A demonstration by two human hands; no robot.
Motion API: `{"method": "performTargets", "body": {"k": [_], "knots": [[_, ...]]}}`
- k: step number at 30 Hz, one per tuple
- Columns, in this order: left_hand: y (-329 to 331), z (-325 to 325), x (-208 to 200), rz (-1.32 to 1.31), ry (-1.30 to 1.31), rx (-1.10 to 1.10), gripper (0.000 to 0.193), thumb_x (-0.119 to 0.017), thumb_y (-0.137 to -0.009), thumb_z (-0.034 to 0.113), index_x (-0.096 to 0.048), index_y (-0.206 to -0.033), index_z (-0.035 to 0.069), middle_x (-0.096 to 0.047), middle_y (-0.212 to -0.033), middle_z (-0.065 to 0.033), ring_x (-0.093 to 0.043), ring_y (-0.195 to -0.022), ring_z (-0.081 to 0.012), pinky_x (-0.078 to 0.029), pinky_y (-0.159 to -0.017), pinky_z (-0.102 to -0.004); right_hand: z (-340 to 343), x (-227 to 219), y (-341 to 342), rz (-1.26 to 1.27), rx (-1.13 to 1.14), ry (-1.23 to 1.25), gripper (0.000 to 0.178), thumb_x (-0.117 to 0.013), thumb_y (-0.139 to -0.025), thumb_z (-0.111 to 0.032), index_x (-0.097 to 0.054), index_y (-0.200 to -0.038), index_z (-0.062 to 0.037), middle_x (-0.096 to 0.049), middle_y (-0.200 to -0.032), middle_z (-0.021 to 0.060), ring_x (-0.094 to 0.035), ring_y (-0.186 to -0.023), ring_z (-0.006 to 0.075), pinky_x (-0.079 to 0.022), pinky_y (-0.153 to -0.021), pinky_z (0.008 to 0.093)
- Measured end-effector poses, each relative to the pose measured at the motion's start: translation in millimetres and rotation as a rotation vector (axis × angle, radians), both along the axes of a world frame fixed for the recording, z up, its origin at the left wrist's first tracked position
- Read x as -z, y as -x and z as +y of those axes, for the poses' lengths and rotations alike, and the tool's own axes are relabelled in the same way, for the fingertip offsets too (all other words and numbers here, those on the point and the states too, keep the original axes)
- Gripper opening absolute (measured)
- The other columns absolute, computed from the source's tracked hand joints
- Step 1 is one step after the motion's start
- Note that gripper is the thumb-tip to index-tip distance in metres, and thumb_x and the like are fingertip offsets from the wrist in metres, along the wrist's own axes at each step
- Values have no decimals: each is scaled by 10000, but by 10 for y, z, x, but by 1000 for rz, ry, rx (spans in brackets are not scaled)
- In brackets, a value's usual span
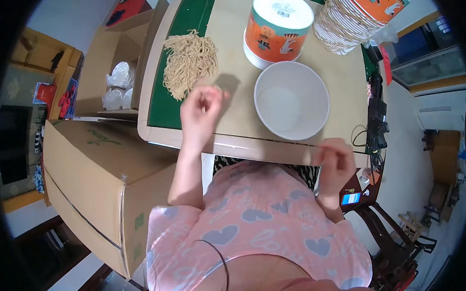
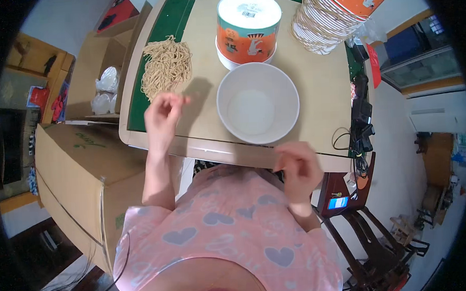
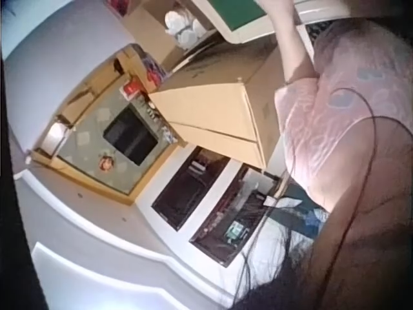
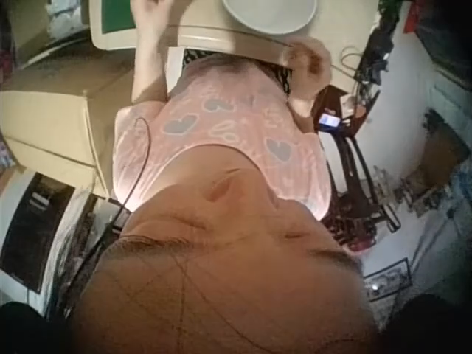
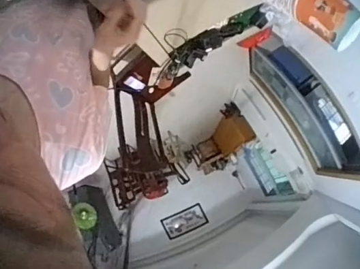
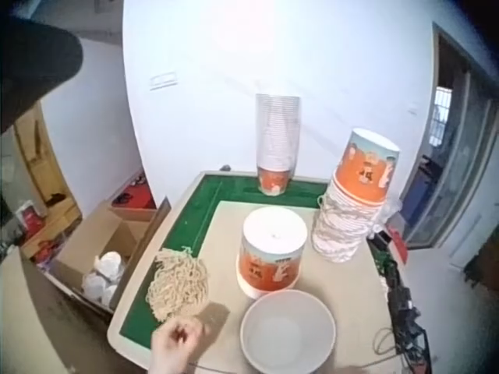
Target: Placing rubber bands around individual paper bowls for organization.
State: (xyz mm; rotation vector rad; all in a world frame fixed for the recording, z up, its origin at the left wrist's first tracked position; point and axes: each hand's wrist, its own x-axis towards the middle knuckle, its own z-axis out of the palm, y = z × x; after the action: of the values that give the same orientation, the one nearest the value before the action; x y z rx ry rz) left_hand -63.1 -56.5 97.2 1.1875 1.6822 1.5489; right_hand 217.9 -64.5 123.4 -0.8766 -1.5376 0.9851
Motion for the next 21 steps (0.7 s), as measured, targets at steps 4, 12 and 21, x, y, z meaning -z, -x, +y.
{"method": "performTargets", "body": {"k": [4, 12, 21], "knots": [[-339, -634, -303, -89, -82, 294, 103, -621, -804, -70, -589, -849, 17, -646, -795, -44, -519, -651, -49, -406, -567, -201, -66, -109, 421, -6, -294, 195, 171, -498, -881, 70, -629, -988, 38, -598, -988, 124, -578, -637, 117, -470, -554, 215], [-570, -765, 85, -126, -7, 235, 119, -684, -769, -34, -643, -858, 33, -631, -788, -29, -534, -636, -91, -438, -560, -231, -92, 227, 613, 9, -438, 495, 177, -544, -880, 52, -653, -1018, 33, -603, -1029, 119, -601, -724, 120, -491, -615, 215], [-537, -722, 128, -21, 85, 390, 107, -688, -769, -9, -632, -854, 25, -618, -801, -58, -563, -640, -153, -451, -559, -257, -218, 246, 556, -49, -322, 332, 61, -583, -873, 23, -611, -927, 30, -618, -953, 136, -592, -707, 119, -497, -614, 217]]}}
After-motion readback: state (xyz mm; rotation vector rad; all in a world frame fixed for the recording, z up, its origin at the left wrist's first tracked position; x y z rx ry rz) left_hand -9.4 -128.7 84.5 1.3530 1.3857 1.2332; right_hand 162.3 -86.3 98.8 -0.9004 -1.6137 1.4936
